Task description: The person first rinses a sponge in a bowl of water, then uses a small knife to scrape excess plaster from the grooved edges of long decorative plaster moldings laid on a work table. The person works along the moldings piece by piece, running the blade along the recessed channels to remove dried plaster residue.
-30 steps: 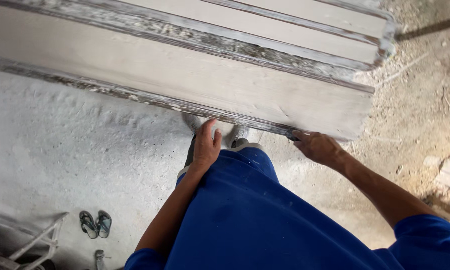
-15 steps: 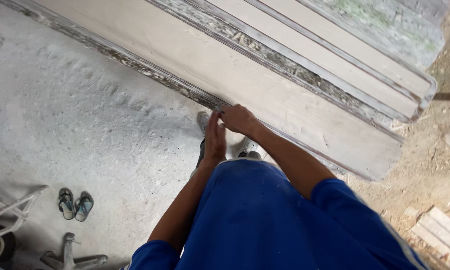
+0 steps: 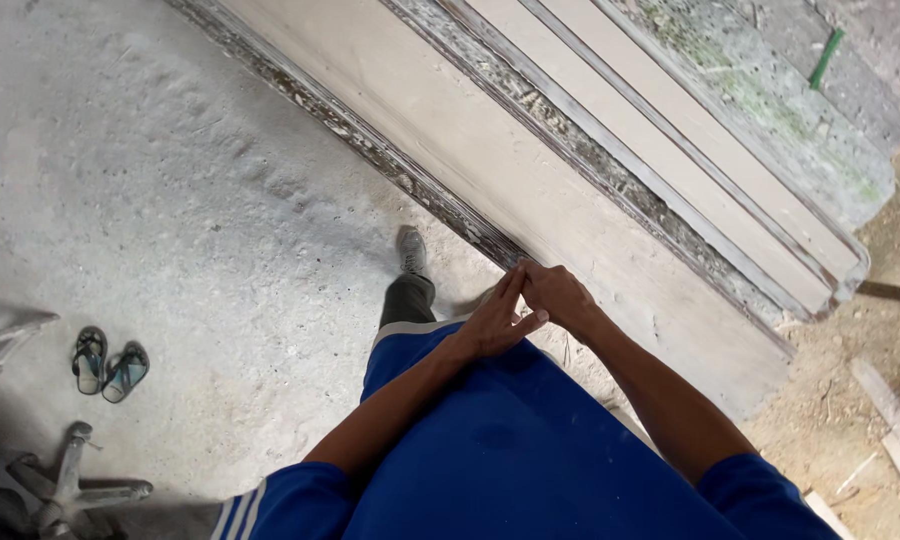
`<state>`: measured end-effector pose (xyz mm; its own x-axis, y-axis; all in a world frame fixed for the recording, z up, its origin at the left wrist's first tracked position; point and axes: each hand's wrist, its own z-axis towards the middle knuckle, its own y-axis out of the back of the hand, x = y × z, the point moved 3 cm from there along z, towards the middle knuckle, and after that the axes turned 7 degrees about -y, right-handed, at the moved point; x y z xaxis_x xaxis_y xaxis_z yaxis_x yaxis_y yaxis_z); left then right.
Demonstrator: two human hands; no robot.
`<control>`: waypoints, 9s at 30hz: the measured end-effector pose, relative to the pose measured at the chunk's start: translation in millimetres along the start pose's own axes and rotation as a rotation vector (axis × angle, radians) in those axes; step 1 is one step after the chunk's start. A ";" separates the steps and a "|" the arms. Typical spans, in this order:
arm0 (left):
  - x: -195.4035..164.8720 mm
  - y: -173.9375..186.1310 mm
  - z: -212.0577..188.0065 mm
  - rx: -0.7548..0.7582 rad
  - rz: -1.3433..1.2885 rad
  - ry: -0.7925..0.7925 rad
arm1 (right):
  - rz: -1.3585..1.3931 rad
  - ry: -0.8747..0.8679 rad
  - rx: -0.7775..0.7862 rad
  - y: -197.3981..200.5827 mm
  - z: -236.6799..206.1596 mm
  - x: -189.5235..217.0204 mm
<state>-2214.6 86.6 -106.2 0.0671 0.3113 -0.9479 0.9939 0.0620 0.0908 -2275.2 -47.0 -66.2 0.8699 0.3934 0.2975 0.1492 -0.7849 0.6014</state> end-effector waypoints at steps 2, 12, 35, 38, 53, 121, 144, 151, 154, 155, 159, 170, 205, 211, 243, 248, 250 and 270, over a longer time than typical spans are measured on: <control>-0.2 15.9 1.7 -0.035 0.101 -0.015 | 0.036 0.022 0.042 5.2 4.4 21.4; 23.0 200.3 -6.7 -0.215 0.177 -0.007 | 0.117 0.140 -0.008 3.6 102.0 179.8; 37.9 271.9 1.1 0.177 0.024 -0.123 | -0.033 -0.181 0.075 11.5 95.9 227.2; 40.2 272.3 8.3 0.251 0.053 -0.051 | -0.030 -0.059 -0.009 7.7 101.1 211.5; 88.4 569.6 3.1 -0.260 0.111 -0.006 | 0.000 0.263 -0.028 26.0 261.2 510.6; 147.1 1053.8 4.3 -0.277 0.016 -0.035 | -0.071 -0.058 0.082 45.7 472.1 929.4; 141.3 1094.2 -6.5 -0.369 -0.085 -0.129 | -0.090 -0.071 0.081 59.4 479.3 1003.5; 179.7 1305.3 4.5 -0.412 0.172 -0.060 | 0.024 0.177 0.022 66.3 582.2 1182.9; 180.7 1396.2 -3.0 -0.562 0.079 -0.094 | 0.006 0.169 0.054 67.6 638.9 1266.6; 181.3 1428.8 -3.6 -0.603 0.125 -0.073 | 0.032 0.356 -0.007 71.1 657.4 1302.0; 195.6 1541.7 -1.2 -0.713 0.242 -0.003 | 0.114 0.313 0.091 78.8 713.0 1403.7; 176.3 1370.1 -8.9 -0.128 0.044 -0.180 | 0.050 0.053 0.067 72.4 590.0 1234.5; 177.4 1605.9 -6.3 0.148 0.412 -0.078 | 0.092 -0.112 0.112 72.2 679.4 1381.4; 208.7 1595.0 -19.2 -0.133 0.287 -0.037 | -0.064 0.022 -0.118 68.2 729.0 1431.8; 205.2 1683.4 -28.2 -0.271 0.661 0.019 | -0.103 0.076 -0.189 45.7 732.2 1459.3; 214.9 1726.6 -6.3 -0.253 0.628 -0.206 | -0.165 -0.068 -0.179 34.7 698.0 1417.6; 217.7 1743.9 0.3 -0.240 0.592 -0.279 | -0.094 -0.146 -0.169 25.4 713.1 1452.7; 161.4 1837.5 46.8 0.371 0.582 -0.668 | 2.480 -0.525 -0.905 -43.4 655.6 1531.3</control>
<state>-373.3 206.5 -106.7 0.4807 -0.4131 -0.7735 0.7458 -0.2714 0.6084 -641.4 275.5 -122.8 -0.7551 -0.4403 0.4857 -0.5927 0.7751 -0.2188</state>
